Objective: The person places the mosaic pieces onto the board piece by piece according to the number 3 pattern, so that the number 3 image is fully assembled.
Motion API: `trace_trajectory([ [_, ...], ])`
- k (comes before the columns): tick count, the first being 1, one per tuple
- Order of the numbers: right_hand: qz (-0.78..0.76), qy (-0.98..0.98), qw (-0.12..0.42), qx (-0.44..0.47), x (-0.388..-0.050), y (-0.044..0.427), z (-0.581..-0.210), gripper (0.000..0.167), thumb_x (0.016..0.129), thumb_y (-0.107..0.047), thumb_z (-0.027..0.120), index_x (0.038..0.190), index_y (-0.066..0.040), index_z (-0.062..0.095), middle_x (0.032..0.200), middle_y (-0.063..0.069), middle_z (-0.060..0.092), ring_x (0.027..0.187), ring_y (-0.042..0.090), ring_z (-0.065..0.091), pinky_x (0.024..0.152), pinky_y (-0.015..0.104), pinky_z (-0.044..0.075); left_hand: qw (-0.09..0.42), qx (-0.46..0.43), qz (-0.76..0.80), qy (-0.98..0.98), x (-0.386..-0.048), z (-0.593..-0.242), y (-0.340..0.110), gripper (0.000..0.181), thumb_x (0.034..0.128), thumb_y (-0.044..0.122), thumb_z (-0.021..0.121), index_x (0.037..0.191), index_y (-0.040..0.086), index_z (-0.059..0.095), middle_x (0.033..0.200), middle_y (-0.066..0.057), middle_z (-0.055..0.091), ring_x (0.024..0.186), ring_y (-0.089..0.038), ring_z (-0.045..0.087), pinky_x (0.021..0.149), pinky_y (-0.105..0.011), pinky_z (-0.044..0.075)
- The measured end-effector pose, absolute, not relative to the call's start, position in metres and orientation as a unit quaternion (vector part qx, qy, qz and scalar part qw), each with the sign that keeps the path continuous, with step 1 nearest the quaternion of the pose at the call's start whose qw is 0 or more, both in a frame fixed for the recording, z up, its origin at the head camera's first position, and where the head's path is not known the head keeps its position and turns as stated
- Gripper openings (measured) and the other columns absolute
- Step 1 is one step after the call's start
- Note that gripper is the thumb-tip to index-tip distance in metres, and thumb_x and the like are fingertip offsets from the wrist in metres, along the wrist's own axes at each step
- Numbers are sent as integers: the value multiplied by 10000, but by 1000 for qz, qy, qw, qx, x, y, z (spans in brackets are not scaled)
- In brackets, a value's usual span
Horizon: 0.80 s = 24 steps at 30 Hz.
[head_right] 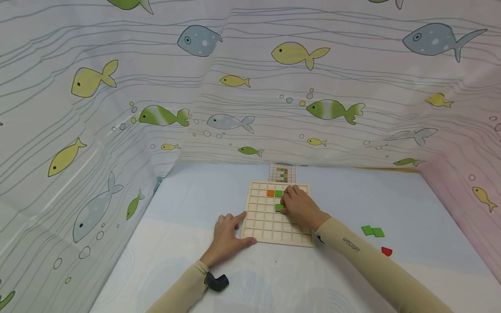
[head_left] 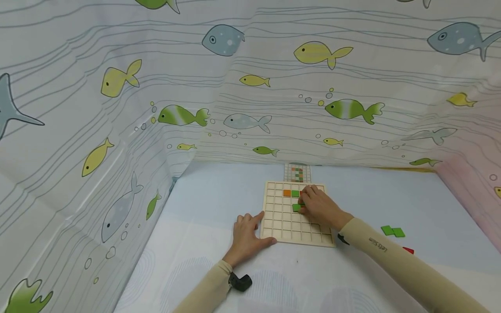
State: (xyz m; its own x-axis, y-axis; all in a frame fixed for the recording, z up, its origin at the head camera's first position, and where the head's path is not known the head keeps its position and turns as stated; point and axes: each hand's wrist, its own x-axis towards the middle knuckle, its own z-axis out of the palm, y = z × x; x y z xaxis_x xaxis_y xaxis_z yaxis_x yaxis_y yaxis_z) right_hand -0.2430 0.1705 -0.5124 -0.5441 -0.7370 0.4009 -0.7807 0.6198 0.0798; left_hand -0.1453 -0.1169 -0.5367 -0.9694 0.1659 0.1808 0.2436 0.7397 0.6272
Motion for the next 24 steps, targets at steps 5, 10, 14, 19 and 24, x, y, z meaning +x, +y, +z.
trace_trajectory([
  [5, 58, -887, 182, 420, -241, 170, -513, 324, 880, -286, 880, 1009, -44, 708, 1061, 116, 614, 932, 259, 527, 816, 398, 526, 55, -109, -341, -932, -146, -537, -117, 924, 715, 486, 943, 1475, 62, 629, 855, 18, 454, 831, -134, 279, 792, -317, 227],
  [10, 63, -901, 157, 400, -240, 169, -511, 330, 886, -301, 876, 1028, -53, 711, 1077, 108, 612, 952, 257, 522, 840, 409, 521, 54, -109, -343, -931, -146, -538, -117, 928, 714, 490, 942, 1477, 65, 627, 859, 11, 459, 837, -137, 280, 799, -322, 228],
  [14, 71, -902, 150, 397, -239, 169, -511, 323, 891, -299, 872, 1031, -59, 708, 1071, 99, 611, 940, 247, 509, 828, 403, 507, 53, -108, -344, -931, -146, -538, -117, 924, 715, 485, 944, 1474, 62, 629, 857, 17, 452, 838, -141, 286, 802, -327, 233],
  [19, 92, -902, 144, 397, -238, 169, -511, 312, 895, -286, 869, 1031, -54, 711, 1069, 98, 613, 929, 234, 498, 811, 396, 496, 51, -108, -345, -931, -145, -537, -117, 921, 717, 483, 945, 1476, 66, 629, 856, 24, 446, 841, -140, 290, 807, -328, 236],
  [24, 110, -907, 132, 383, -238, 169, -511, 298, 901, -283, 863, 1032, -55, 721, 1066, 92, 610, 914, 224, 481, 791, 391, 480, 52, -110, -349, -929, -145, -536, -117, 922, 718, 481, 942, 1474, 58, 628, 861, 3, 462, 845, -144, 289, 806, -330, 233],
])
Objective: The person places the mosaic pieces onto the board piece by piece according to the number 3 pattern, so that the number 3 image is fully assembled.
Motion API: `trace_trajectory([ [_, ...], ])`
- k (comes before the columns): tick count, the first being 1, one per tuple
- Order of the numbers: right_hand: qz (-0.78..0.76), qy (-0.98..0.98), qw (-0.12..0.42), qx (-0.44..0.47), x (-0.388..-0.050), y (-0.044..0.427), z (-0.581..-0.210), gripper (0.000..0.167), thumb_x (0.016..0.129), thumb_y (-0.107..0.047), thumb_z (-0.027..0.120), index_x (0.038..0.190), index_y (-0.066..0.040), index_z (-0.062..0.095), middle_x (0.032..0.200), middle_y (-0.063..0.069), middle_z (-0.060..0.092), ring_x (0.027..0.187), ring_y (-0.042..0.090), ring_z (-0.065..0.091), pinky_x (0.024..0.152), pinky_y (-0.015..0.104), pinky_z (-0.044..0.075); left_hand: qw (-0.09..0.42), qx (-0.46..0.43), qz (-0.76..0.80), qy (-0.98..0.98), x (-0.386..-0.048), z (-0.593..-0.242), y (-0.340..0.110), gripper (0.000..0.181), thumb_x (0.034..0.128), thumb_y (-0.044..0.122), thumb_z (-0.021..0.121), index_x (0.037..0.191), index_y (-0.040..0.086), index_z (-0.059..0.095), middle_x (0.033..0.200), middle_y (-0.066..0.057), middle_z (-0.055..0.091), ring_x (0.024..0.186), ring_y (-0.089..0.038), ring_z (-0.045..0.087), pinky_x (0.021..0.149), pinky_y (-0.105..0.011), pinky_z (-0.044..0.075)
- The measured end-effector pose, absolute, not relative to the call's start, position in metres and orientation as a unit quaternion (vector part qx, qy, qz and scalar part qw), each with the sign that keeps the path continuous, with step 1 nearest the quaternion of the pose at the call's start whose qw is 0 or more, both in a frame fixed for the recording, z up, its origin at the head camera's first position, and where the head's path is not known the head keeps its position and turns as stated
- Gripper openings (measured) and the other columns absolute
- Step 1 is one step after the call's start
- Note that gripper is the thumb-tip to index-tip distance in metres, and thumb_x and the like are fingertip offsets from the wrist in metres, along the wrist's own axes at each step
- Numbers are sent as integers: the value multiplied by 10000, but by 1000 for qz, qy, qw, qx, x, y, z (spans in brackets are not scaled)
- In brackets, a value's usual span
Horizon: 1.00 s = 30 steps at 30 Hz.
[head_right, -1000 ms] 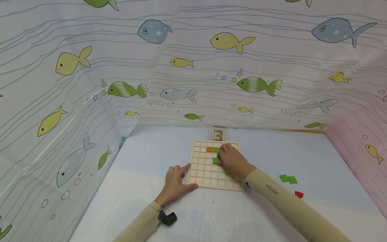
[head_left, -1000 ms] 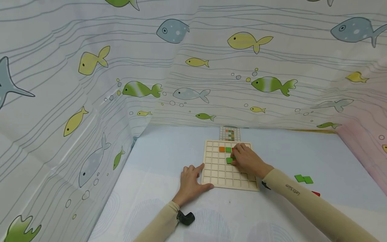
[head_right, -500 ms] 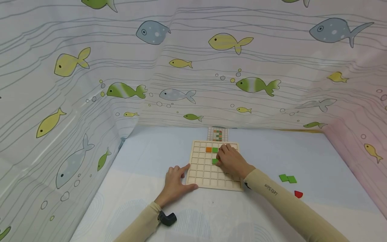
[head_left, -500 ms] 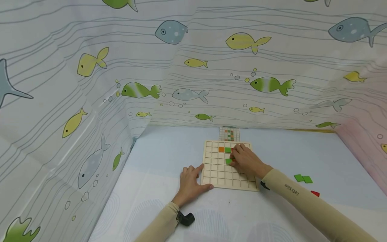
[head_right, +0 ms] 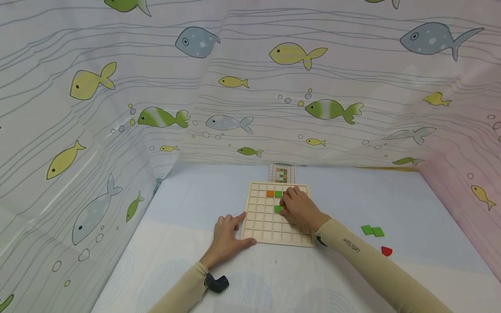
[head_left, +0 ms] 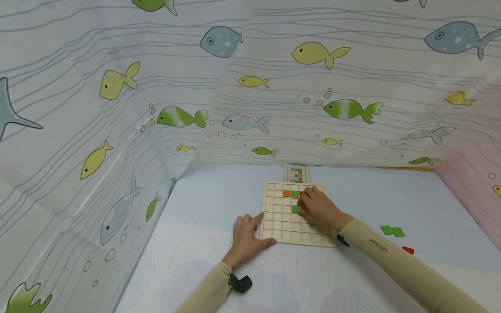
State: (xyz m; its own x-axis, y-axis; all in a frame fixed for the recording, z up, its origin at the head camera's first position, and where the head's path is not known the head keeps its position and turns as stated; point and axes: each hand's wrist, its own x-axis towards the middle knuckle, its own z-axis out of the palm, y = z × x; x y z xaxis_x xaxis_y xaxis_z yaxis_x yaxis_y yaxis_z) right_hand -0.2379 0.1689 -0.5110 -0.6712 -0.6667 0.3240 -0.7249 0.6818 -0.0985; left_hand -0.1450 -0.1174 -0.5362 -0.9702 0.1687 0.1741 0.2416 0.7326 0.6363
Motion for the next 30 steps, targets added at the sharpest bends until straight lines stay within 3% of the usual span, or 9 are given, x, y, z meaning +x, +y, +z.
trace_trajectory([
  [9, 132, -921, 88, 356, -237, 167, -512, 290, 940, -292, 823, 1089, -64, 723, 1097, 78, 603, 938, 215, 465, 820, 389, 461, 49, -108, -347, -930, -144, -536, -117, 926, 720, 487, 941, 1480, 64, 624, 859, 13, 455, 843, -139, 290, 803, -326, 233],
  [30, 147, -915, 95, 363, -237, 167, -514, 267, 948, -271, 815, 1094, -67, 722, 1073, 67, 600, 933, 212, 486, 806, 390, 476, 54, -108, -344, -931, -144, -535, -118, 920, 721, 490, 937, 1480, 72, 627, 862, 0, 473, 840, -135, 293, 798, -324, 235],
])
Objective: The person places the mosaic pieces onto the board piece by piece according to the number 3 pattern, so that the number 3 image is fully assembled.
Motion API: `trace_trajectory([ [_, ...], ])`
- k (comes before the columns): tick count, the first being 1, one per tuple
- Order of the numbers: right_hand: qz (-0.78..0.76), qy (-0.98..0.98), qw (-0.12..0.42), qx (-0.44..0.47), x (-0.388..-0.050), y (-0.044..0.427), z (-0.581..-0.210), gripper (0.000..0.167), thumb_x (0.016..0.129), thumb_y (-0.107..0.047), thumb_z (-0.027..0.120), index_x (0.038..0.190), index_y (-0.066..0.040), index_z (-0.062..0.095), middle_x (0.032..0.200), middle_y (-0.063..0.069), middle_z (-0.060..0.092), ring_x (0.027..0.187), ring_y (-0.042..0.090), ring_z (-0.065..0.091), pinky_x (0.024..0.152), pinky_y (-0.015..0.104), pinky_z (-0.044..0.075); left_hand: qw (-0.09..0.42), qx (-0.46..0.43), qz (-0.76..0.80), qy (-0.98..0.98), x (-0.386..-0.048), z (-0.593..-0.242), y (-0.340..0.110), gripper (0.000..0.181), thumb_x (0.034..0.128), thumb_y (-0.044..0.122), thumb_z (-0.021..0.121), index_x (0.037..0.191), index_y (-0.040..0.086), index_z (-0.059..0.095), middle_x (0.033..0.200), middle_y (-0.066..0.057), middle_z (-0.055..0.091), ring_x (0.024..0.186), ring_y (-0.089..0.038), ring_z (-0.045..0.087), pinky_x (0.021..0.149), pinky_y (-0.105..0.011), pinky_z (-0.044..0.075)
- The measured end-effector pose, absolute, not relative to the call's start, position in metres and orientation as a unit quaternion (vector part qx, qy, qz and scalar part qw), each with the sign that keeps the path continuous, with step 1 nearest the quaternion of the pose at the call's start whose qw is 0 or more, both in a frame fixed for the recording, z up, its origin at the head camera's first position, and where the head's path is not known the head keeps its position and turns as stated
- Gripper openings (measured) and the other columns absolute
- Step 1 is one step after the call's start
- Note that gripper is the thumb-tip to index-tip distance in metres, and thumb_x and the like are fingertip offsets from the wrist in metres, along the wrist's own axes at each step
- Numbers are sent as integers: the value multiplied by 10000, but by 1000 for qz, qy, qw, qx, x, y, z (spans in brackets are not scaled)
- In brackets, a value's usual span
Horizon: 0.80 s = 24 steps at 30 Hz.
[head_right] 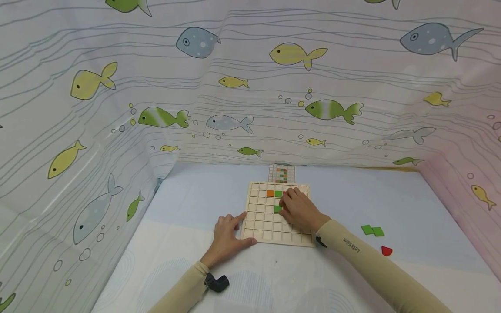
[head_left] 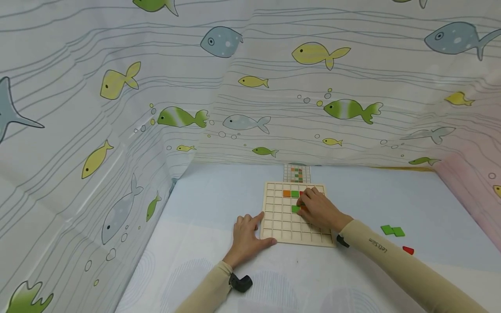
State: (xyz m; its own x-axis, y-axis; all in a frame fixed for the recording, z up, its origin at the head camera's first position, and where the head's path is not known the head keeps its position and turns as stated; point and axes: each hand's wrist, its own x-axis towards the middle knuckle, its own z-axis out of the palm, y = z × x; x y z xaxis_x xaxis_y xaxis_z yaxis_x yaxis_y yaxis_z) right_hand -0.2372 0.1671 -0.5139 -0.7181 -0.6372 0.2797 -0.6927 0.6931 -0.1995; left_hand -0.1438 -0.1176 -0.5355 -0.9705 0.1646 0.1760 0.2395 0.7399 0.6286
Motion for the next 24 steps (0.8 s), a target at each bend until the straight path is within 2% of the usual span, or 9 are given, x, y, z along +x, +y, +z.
trace_trajectory([
  [11, 156, -919, 84, 353, -236, 169, -512, 266, 946, -286, 815, 1093, -82, 729, 1076, 54, 611, 914, 193, 477, 787, 366, 465, 57, -109, -336, -934, -146, -538, -117, 920, 723, 495, 942, 1477, 71, 628, 859, 21, 452, 841, -133, 295, 793, -317, 238],
  [19, 152, -929, 72, 330, -237, 182, -504, 274, 972, -290, 789, 1123, -73, 719, 1181, 108, 629, 1115, 296, 571, 923, 469, 516, 60, -109, -339, -933, -145, -537, -118, 916, 719, 484, 943, 1473, 68, 631, 856, 20, 455, 843, -132, 296, 797, -318, 238],
  [24, 160, -941, 48, 296, -234, 199, -495, 241, 991, -249, 757, 1149, -75, 707, 1204, 109, 625, 1110, 294, 542, 930, 485, 491, 58, -111, -342, -931, -146, -537, -118, 920, 720, 489, 942, 1475, 67, 629, 857, 29, 453, 845, -131, 299, 802, -321, 242],
])
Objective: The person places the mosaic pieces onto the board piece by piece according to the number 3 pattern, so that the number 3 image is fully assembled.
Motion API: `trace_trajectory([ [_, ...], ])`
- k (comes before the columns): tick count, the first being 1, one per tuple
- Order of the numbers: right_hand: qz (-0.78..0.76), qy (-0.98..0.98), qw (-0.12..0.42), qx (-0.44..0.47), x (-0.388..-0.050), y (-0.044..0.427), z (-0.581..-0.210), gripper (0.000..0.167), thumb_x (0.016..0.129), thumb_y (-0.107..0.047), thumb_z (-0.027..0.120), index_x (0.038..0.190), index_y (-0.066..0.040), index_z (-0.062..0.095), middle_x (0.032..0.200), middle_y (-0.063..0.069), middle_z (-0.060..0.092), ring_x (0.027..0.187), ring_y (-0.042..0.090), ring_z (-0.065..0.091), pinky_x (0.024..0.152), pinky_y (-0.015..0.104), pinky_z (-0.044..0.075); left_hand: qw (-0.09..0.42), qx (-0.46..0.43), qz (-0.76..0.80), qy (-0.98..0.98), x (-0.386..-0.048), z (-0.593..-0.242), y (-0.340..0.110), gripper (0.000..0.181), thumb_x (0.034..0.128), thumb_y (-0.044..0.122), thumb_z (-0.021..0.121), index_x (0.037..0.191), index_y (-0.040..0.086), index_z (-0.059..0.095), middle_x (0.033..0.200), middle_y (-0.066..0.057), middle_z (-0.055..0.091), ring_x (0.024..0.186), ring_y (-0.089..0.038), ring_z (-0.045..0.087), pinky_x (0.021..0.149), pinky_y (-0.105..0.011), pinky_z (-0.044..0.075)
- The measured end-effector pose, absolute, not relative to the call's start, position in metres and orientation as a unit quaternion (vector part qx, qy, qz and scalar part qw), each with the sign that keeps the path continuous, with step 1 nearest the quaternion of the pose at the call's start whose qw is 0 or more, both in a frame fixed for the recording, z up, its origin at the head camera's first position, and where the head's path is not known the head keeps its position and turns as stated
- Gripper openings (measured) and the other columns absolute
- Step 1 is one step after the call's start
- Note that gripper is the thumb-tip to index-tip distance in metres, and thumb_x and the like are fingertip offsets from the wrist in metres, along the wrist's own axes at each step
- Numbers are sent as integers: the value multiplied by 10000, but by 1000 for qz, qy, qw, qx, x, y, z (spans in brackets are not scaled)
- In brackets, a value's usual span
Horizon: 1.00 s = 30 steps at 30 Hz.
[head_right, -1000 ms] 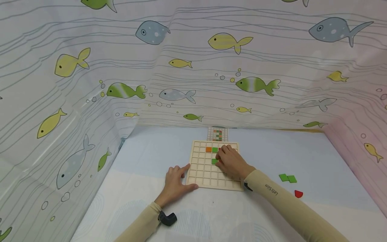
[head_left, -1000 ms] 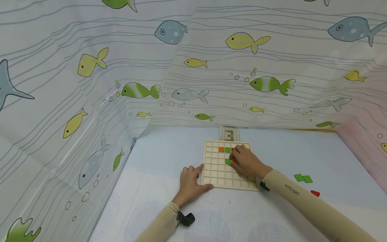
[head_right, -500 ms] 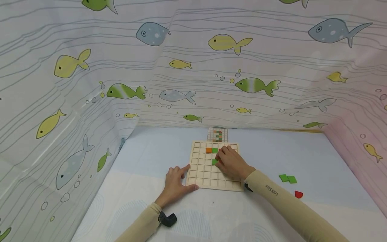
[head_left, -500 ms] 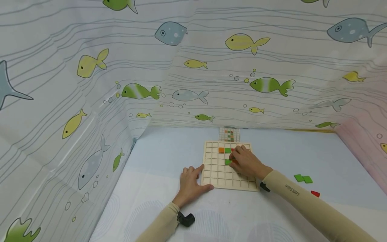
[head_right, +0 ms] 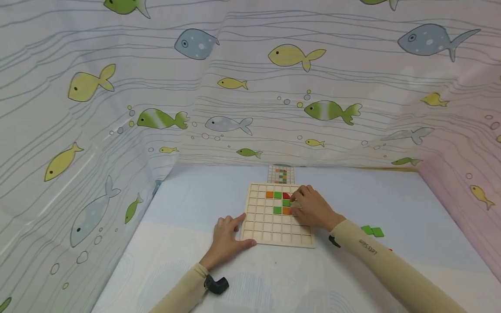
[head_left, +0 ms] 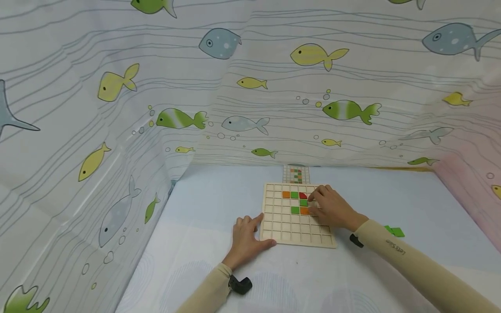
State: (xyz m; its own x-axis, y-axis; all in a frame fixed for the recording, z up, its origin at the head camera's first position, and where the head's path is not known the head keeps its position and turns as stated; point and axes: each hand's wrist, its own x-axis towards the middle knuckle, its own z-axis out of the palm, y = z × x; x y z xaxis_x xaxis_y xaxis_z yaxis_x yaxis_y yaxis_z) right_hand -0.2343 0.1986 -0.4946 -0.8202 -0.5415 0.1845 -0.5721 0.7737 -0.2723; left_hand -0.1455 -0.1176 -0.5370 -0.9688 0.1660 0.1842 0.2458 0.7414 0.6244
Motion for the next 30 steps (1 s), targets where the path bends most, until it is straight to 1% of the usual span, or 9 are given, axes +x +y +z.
trace_trajectory([
  [3, 149, -947, 48, 281, -231, 214, -489, 252, 992, -259, 759, 1161, -81, 700, 1194, 104, 623, 1099, 288, 537, 923, 490, 487, 57, -113, -339, -932, -146, -539, -117, 928, 724, 503, 939, 1481, 68, 624, 860, 28, 452, 847, -128, 296, 800, -319, 241],
  [11, 128, -951, 86, 267, -218, 262, -479, 271, 945, -206, 808, 1139, -49, 702, 1157, 134, 634, 1060, 313, 559, 879, 494, 500, 59, -109, -340, -932, -145, -536, -117, 926, 719, 496, 945, 1476, 66, 628, 859, 8, 464, 842, -135, 295, 796, -320, 238],
  [23, 102, -957, 104, 251, -197, 318, -488, 258, 884, -176, 861, 1078, -72, 725, 1096, 133, 655, 1018, 337, 582, 839, 522, 523, 53, -104, -340, -933, -145, -535, -116, 927, 718, 481, 947, 1480, 64, 624, 860, 3, 461, 846, -137, 291, 804, -324, 237],
  [30, 103, -959, 96, 245, -185, 347, -492, 260, 869, -155, 862, 1069, -61, 725, 1067, 124, 665, 1032, 375, 604, 872, 577, 536, 51, -105, -339, -934, -145, -535, -117, 927, 717, 486, 943, 1480, 67, 625, 859, 13, 457, 848, -140, 295, 805, -327, 241],
])
